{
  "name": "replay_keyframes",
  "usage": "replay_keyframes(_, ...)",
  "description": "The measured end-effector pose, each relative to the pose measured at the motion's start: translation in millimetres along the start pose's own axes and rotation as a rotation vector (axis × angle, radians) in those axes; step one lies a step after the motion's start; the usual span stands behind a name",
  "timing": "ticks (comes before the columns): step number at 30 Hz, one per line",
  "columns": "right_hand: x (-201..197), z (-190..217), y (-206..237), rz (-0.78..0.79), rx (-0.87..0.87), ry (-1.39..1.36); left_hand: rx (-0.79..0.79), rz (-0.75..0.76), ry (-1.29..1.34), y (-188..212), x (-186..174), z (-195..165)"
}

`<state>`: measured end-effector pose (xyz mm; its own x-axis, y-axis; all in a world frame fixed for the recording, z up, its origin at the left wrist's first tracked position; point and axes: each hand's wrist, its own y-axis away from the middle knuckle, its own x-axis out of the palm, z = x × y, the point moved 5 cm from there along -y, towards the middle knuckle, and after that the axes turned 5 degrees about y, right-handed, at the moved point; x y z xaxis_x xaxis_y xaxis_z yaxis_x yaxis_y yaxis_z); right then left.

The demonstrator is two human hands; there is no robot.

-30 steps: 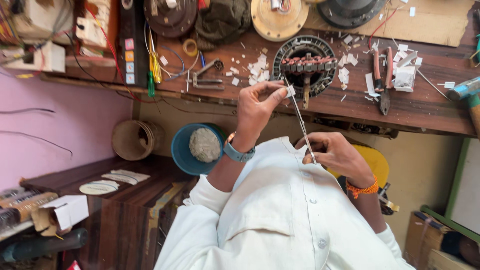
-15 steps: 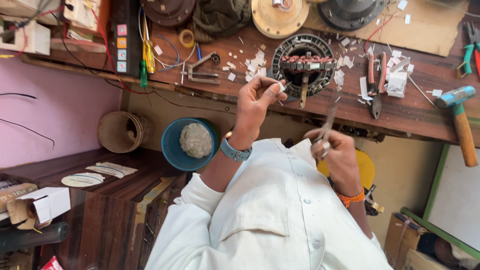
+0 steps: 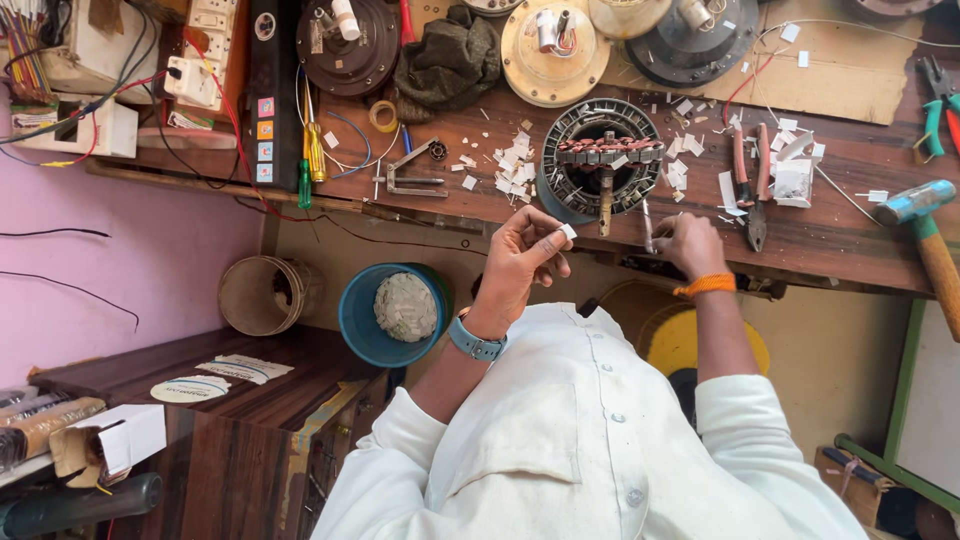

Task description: The person works at a cluttered repair bench on a motor armature held in a housing, pressing small white insulation pieces into the armature slots by hand. They use scissors to trim pieces and a green-handled screwdriver to press and seat the pieces into the slots, repeating this across slots.

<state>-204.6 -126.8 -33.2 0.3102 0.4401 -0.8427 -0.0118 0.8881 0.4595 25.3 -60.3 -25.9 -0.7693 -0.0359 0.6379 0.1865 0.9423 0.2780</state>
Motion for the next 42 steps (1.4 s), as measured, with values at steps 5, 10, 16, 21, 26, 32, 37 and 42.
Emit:
replay_keyframes(5, -38, 10, 37, -0.198, -0.252, -0.529, 0.073, -0.025, -0.265, 5, 4, -7)
replay_keyframes(10, -18, 52, 91, -0.117, -0.531, -1.014, 0.031, 0.012, -0.401, 9, 19, -4)
replay_keyframes(16, -10, 53, 87, -0.344, -0.534, -0.741, 0.003, 0.026, -0.496, 3, 27, -6)
replay_keyframes(21, -14, 47, 92, -0.408, -0.629, -0.705, 0.011, 0.069, -0.451, 5, 30, 7)
replay_keyframes(26, -34, 49, 102, -0.371, -0.773, -0.600, -0.035, 0.097, -0.318, 8, 30, 17)
replay_keyframes(32, -56, 58, 102, -0.370, -0.790, -0.560, -0.040, 0.056, -0.292, 6, 41, 13)
replay_keyframes(37, -56, 61, 102, -0.510, -0.758, -0.594, -0.001, 0.016, -0.215, 2, 44, 10)
replay_keyframes(42, -44, 58, 93, -0.481, -0.636, -0.705, 0.110, -0.063, -0.308, 0, 46, 6)
